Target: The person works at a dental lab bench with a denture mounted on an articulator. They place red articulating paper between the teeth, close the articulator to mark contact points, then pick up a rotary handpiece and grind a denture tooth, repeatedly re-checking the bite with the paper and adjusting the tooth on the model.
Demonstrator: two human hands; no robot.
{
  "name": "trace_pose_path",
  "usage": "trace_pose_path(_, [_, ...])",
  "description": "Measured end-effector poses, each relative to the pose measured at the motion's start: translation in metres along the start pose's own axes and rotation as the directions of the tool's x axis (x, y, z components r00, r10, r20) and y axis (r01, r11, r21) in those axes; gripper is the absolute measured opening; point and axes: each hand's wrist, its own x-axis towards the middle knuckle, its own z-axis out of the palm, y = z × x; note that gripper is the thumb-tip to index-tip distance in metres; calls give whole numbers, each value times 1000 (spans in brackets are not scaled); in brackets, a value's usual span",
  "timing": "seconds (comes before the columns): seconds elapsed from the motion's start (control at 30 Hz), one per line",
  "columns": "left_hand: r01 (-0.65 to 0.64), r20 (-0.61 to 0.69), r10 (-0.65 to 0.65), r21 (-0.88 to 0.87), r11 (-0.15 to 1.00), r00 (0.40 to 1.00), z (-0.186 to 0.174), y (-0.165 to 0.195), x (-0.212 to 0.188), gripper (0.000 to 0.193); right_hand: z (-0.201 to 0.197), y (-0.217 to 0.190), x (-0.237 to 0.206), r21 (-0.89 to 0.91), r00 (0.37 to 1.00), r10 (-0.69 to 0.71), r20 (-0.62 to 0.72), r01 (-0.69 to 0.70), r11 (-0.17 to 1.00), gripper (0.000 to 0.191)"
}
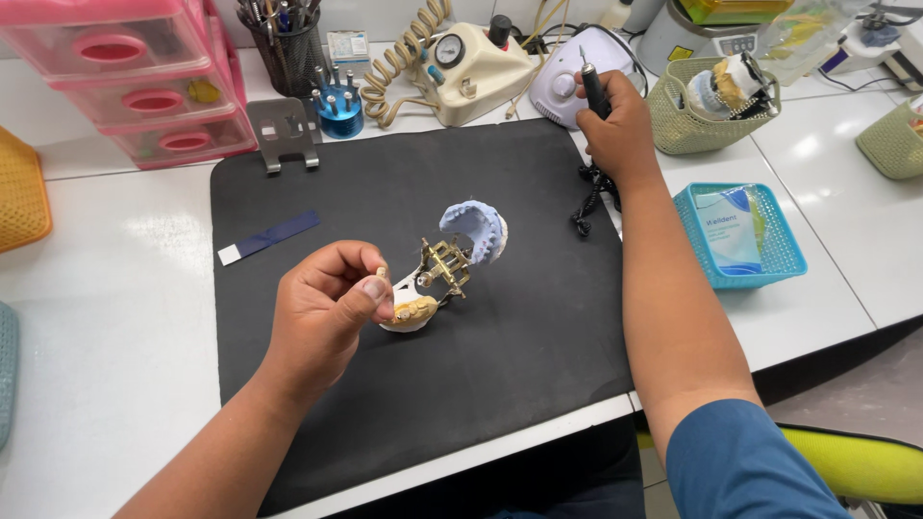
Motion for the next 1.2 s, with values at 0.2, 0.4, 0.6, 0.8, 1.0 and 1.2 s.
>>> trace_pose_path(0.2, [15,31,-15,-19,1000,999,3,3,1,17,3,11,7,-13,999,11,44,-11,1000,20])
trace_pose_path(0.4, [5,45,-4,-38,999,999,15,10,-2,14,7,-7,1,-144,972,-230,-40,222,964,16])
trace_pose_path(0.6, [-185,74,174,186,965,982,19,21,-12,14,0,-114,-69,324,975,-223,14,206,923,38])
trace_pose_path(0.8, [-270,80,259,205,941,963,18,25,-17,16,51,-187,-138,80,896,-409,172,401,913,25])
trace_pose_path(1.0, [-130,85,140,-109,985,986,26,16,-22,17,57,-202,-146,-87,843,-507,176,527,845,38])
trace_pose_path(1.2, [-110,134,132,-160,981,982,27,7,-24,19,61,-199,-153,-91,834,-501,230,531,843,54])
